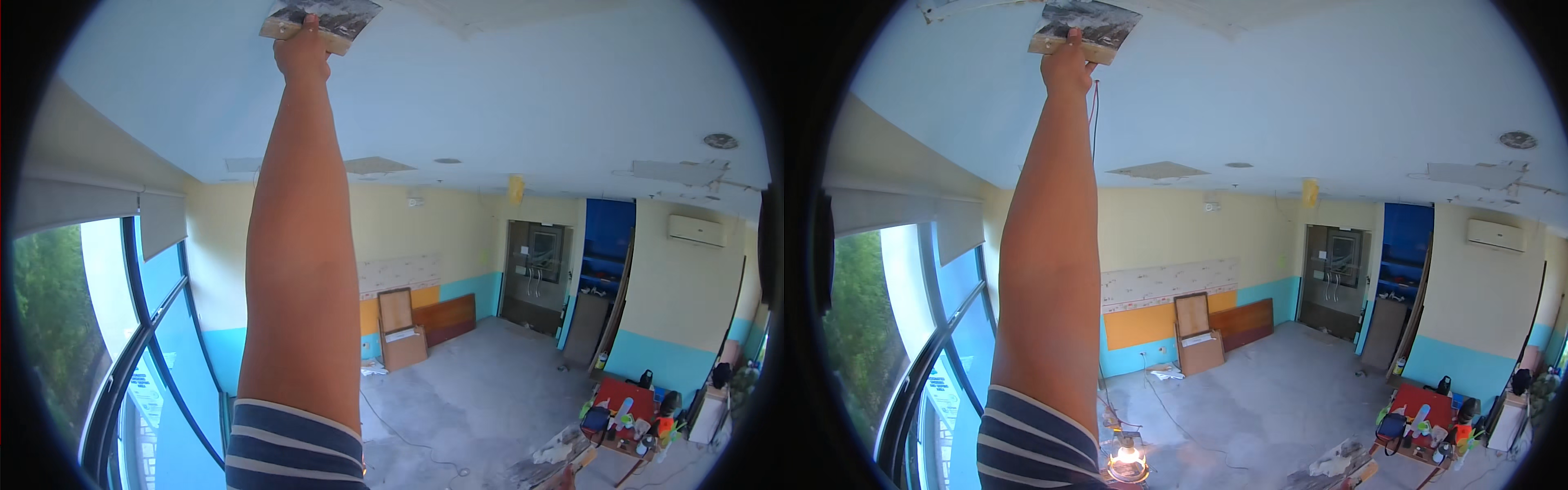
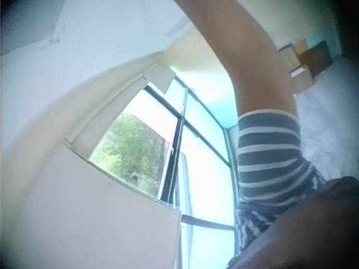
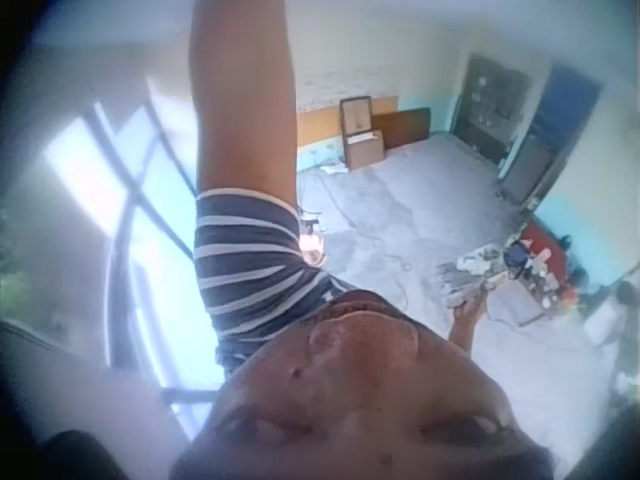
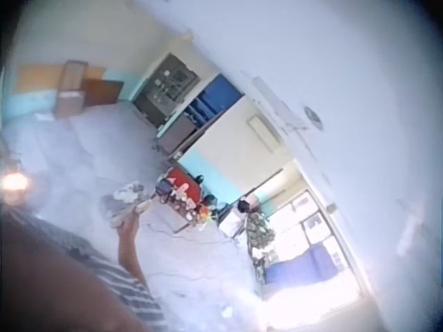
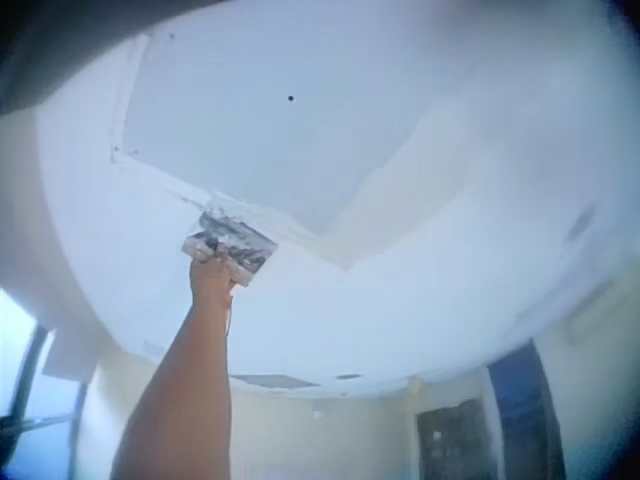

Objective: The person applies plaster to the ceiling using putty knives, then sets the tools onto a wooden board. Afterward, the person unrolls and applies tape to the ceiling using a utility knife and a roll of tape.

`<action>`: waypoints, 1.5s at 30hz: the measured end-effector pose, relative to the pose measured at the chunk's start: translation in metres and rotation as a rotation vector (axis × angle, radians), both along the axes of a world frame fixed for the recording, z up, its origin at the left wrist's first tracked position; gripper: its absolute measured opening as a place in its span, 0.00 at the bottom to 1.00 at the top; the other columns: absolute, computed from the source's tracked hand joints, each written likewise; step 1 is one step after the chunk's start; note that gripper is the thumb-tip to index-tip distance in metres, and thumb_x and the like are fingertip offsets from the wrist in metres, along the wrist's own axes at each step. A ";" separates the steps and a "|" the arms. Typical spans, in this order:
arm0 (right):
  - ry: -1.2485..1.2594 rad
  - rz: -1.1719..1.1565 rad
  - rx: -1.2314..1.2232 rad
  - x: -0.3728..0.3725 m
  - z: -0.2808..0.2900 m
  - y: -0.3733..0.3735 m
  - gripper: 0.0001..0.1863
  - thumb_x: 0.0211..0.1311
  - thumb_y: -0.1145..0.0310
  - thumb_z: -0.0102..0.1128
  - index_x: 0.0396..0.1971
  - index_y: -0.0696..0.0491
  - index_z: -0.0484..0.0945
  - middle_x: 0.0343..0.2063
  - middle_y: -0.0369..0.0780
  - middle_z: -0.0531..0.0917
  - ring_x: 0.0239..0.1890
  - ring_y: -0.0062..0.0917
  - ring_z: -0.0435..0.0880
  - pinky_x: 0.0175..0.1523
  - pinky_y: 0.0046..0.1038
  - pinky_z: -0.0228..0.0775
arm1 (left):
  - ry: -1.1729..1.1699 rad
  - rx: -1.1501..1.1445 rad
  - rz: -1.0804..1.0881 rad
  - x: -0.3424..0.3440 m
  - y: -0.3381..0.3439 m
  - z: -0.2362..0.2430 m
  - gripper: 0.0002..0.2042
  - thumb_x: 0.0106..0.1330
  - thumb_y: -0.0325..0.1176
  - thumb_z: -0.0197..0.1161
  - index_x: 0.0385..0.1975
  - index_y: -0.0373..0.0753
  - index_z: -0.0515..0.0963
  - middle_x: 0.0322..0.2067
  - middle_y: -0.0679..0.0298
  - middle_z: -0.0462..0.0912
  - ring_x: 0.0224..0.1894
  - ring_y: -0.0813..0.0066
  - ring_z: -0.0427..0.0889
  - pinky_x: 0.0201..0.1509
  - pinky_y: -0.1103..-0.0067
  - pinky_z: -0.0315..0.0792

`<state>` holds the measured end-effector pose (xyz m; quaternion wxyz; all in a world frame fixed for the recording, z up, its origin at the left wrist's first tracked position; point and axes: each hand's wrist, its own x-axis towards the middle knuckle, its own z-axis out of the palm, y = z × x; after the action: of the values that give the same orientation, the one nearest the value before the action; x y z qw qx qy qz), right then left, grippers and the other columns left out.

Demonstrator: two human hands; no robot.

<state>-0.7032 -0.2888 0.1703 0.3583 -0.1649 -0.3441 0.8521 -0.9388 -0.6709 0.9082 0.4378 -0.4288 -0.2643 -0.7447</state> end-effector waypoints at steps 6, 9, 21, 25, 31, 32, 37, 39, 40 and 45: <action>0.006 0.111 -0.053 -0.025 -0.087 0.024 0.26 0.64 0.59 0.52 0.60 0.55 0.64 0.50 0.43 0.74 0.49 0.34 0.75 0.50 0.32 0.73 | -0.101 0.262 0.283 -0.017 -0.019 -0.040 0.25 0.63 0.32 0.65 0.54 0.27 0.64 0.47 0.54 0.78 0.45 0.64 0.81 0.46 0.69 0.79; 0.060 0.047 0.208 -0.027 -0.043 -0.011 0.27 0.65 0.58 0.52 0.61 0.52 0.66 0.45 0.41 0.75 0.43 0.30 0.76 0.44 0.31 0.74 | 0.101 0.310 0.757 -0.008 -0.025 -0.047 0.23 0.62 0.35 0.66 0.50 0.28 0.66 0.42 0.51 0.81 0.42 0.58 0.82 0.43 0.67 0.77; -0.040 0.223 -0.064 -0.027 -0.011 -0.010 0.23 0.68 0.52 0.49 0.56 0.52 0.68 0.39 0.35 0.75 0.39 0.25 0.76 0.40 0.30 0.74 | -0.087 0.269 1.573 0.109 -0.066 -0.044 0.27 0.59 0.48 0.64 0.46 0.30 0.66 0.39 0.44 0.80 0.43 0.46 0.80 0.47 0.63 0.74; 0.015 0.354 -0.150 -0.027 -0.042 0.018 0.22 0.68 0.52 0.50 0.53 0.52 0.69 0.40 0.35 0.75 0.40 0.25 0.76 0.40 0.30 0.74 | -0.118 0.371 1.450 0.124 -0.100 -0.057 0.26 0.60 0.45 0.64 0.46 0.29 0.66 0.42 0.44 0.79 0.45 0.48 0.80 0.47 0.64 0.74; 0.378 0.583 -0.039 -0.042 -0.128 0.076 0.21 0.68 0.55 0.50 0.53 0.54 0.68 0.43 0.38 0.75 0.46 0.30 0.74 0.49 0.34 0.72 | 0.026 0.271 1.205 0.075 -0.076 -0.069 0.32 0.54 0.49 0.71 0.47 0.28 0.67 0.43 0.48 0.79 0.43 0.53 0.80 0.50 0.68 0.72; 0.155 0.426 -0.049 -0.027 -0.063 0.040 0.22 0.68 0.55 0.50 0.54 0.54 0.68 0.44 0.38 0.74 0.47 0.31 0.74 0.50 0.34 0.73 | 0.052 0.221 1.280 0.061 -0.074 -0.062 0.33 0.53 0.50 0.71 0.46 0.28 0.67 0.41 0.49 0.79 0.43 0.53 0.80 0.49 0.68 0.72; -0.023 0.128 0.073 -0.004 -0.038 0.024 0.25 0.68 0.54 0.50 0.57 0.56 0.65 0.47 0.41 0.73 0.49 0.32 0.74 0.52 0.35 0.72 | 0.061 0.023 1.200 0.053 0.022 -0.065 0.27 0.57 0.45 0.67 0.46 0.29 0.66 0.39 0.42 0.79 0.43 0.44 0.79 0.48 0.63 0.72; -0.017 0.140 -0.015 0.000 -0.034 0.020 0.26 0.68 0.54 0.50 0.57 0.56 0.65 0.48 0.41 0.73 0.50 0.32 0.74 0.53 0.35 0.72 | 0.114 0.003 1.304 0.054 0.039 -0.063 0.24 0.59 0.44 0.66 0.45 0.31 0.66 0.39 0.45 0.80 0.41 0.42 0.79 0.46 0.61 0.73; -0.015 0.137 -0.019 0.000 -0.029 0.016 0.26 0.68 0.54 0.50 0.57 0.56 0.65 0.48 0.41 0.73 0.50 0.32 0.74 0.53 0.35 0.72 | 0.117 0.001 1.300 0.053 0.040 -0.061 0.24 0.59 0.44 0.66 0.45 0.31 0.66 0.39 0.45 0.80 0.41 0.42 0.79 0.46 0.61 0.73; -0.065 0.110 -0.099 -0.001 -0.044 0.027 0.22 0.67 0.54 0.52 0.52 0.54 0.69 0.42 0.38 0.75 0.43 0.28 0.76 0.46 0.31 0.74 | 0.181 0.128 1.594 0.053 0.027 -0.051 0.26 0.61 0.51 0.61 0.45 0.33 0.67 0.36 0.44 0.81 0.40 0.42 0.80 0.44 0.60 0.75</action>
<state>-0.7046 -0.2616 0.1266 0.2911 -0.1908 -0.3215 0.8806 -0.8861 -0.6439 0.8570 0.8810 -0.1442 -0.4112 -0.1842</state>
